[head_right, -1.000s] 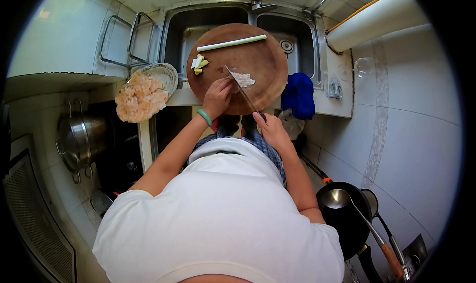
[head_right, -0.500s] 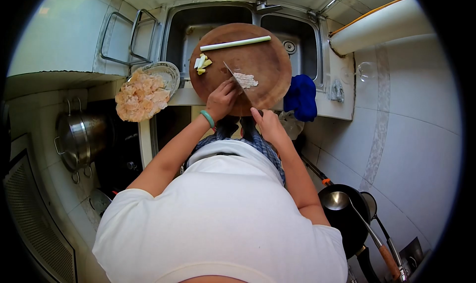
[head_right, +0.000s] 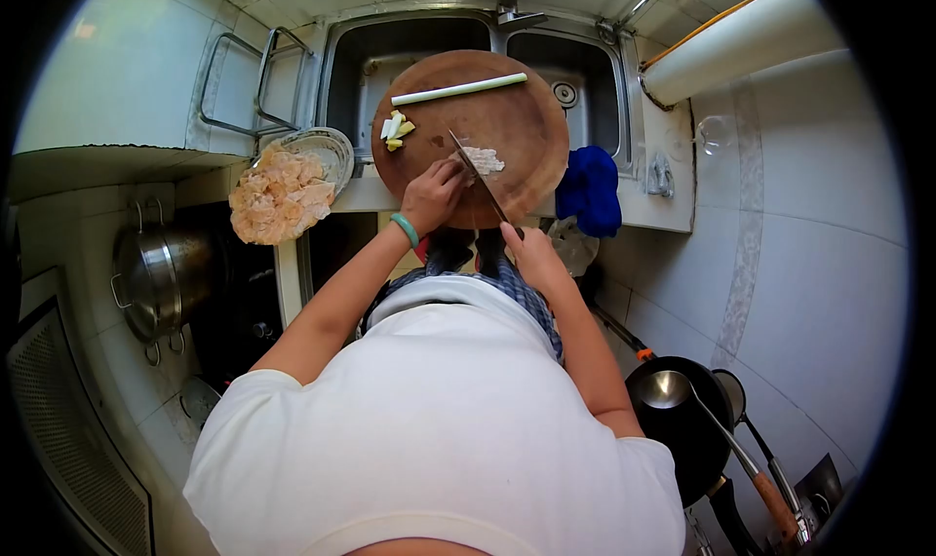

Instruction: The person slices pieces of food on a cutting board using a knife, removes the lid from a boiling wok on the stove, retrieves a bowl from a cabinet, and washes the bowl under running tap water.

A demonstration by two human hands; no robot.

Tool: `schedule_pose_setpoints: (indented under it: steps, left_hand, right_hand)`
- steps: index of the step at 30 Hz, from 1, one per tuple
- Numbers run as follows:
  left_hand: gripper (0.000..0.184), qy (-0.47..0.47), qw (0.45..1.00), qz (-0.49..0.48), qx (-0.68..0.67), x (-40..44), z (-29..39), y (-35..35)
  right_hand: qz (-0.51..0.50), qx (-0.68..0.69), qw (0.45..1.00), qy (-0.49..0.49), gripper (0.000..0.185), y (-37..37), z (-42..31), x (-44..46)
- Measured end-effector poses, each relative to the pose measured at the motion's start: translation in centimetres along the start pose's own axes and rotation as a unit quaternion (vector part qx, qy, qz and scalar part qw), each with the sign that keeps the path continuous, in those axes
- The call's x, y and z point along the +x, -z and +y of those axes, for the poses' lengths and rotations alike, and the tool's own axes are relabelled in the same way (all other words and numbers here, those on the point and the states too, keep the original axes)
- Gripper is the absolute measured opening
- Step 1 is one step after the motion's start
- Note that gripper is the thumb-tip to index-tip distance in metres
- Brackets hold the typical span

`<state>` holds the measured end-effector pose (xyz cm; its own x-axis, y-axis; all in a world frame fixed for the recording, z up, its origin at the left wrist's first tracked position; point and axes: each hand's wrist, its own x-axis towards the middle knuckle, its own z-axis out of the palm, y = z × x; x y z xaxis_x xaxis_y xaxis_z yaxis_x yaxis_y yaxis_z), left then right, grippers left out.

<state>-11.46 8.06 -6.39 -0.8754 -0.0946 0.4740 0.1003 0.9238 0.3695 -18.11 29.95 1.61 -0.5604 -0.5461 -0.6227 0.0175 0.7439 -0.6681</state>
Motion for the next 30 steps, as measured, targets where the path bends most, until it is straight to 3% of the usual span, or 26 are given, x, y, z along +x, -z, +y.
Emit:
schedule_pose_setpoints:
  steps: [6,9,11,13,14,17,18,19,20,21,22,23,24,25,26,27,28,29,30]
  left_hand:
    - [0.021,0.032,0.999,-0.011,-0.025,0.1,0.1,0.7]
    - [0.02,0.086,0.992,0.032,-0.083,0.3,0.1,0.8]
    - [0.022,0.23,0.964,0.068,-0.113,0.4,-0.7,-0.3]
    - [0.024,0.251,0.958,0.03,-0.133,0.5,-1.0,-0.4]
    - [0.027,0.276,0.949,-0.003,-0.15,0.5,-1.1,-0.3]
    - [0.031,0.336,0.928,-0.016,-0.161,0.9,-1.1,-1.0]
    - [0.031,0.371,0.913,-0.02,-0.171,1.0,-1.3,-0.5]
    - [0.03,0.397,0.898,-0.033,-0.188,1.5,-0.8,-0.7]
    - [0.028,0.344,0.934,0.015,-0.1,1.0,-1.9,-3.0]
    - [0.026,0.366,0.921,0.016,-0.131,1.4,-1.9,-2.6]
    - [0.02,0.446,0.835,0.057,-0.318,0.5,-3.9,-7.7]
    - [0.01,0.377,0.919,-0.028,-0.114,4.3,2.7,-5.3]
    - [0.012,0.327,0.935,-0.041,-0.133,5.6,5.1,-10.3]
    - [0.015,0.355,0.933,0.017,-0.048,4.0,2.1,-10.7]
    - [0.018,0.378,0.92,0.036,-0.092,4.8,3.4,-8.6]
    - [0.018,0.395,0.913,0.021,-0.095,5.1,3.0,-11.6]
    - [0.013,0.468,0.804,0.039,-0.364,4.0,0.4,-13.2]
    - [0.01,0.4,0.914,0.038,-0.053,2.3,-0.8,-3.6]
    - [0.013,0.411,0.909,0.046,-0.056,2.0,-1.8,-4.3]
  right_hand:
    - [0.005,-0.049,0.998,-0.039,0.059,0.5,2.1,-3.2]
    - [-0.003,-0.081,0.995,-0.055,0.06,1.9,1.0,-5.2]
    - [0.01,-0.082,0.996,-0.017,0.058,2.8,2.7,-6.3]
    - [-0.04,-0.043,0.993,-0.101,0.055,3.6,1.5,-7.1]
    - [-0.046,0.075,0.984,-0.153,0.051,4.8,-0.1,-8.5]
    - [0.011,0.105,0.989,-0.104,0.049,5.3,0.4,-8.3]
    - [0.072,0.07,0.994,-0.043,0.049,5.0,0.9,-7.5]
    - [0.073,0.069,0.994,-0.043,0.049,5.2,1.6,-8.0]
    - [0.173,-0.057,0.982,0.047,0.048,5.3,1.4,-5.8]
    - [0.281,-0.167,0.934,0.146,0.047,5.2,0.7,-4.0]
    - [0.307,-0.204,0.927,0.072,0.045,6.5,0.9,-6.5]
    - [0.29,-0.237,0.926,0.052,0.044,7.5,0.7,-6.1]
    - [0.28,-0.276,0.919,0.003,0.044,10.4,5.1,-6.2]
    - [0.301,-0.314,0.891,0.126,0.047,9.7,6.0,-2.3]
    - [0.293,-0.368,0.877,0.104,0.048,10.0,5.3,-2.0]
    - [0.29,-0.401,0.862,0.112,0.05,11.2,8.1,0.0]
    - [0.253,-0.414,0.865,0.128,0.051,11.2,7.3,1.6]
    - [0.211,-0.414,0.863,0.198,0.051,7.0,2.9,5.8]
    - [0.23,-0.446,0.845,0.186,0.051,7.5,3.8,6.8]
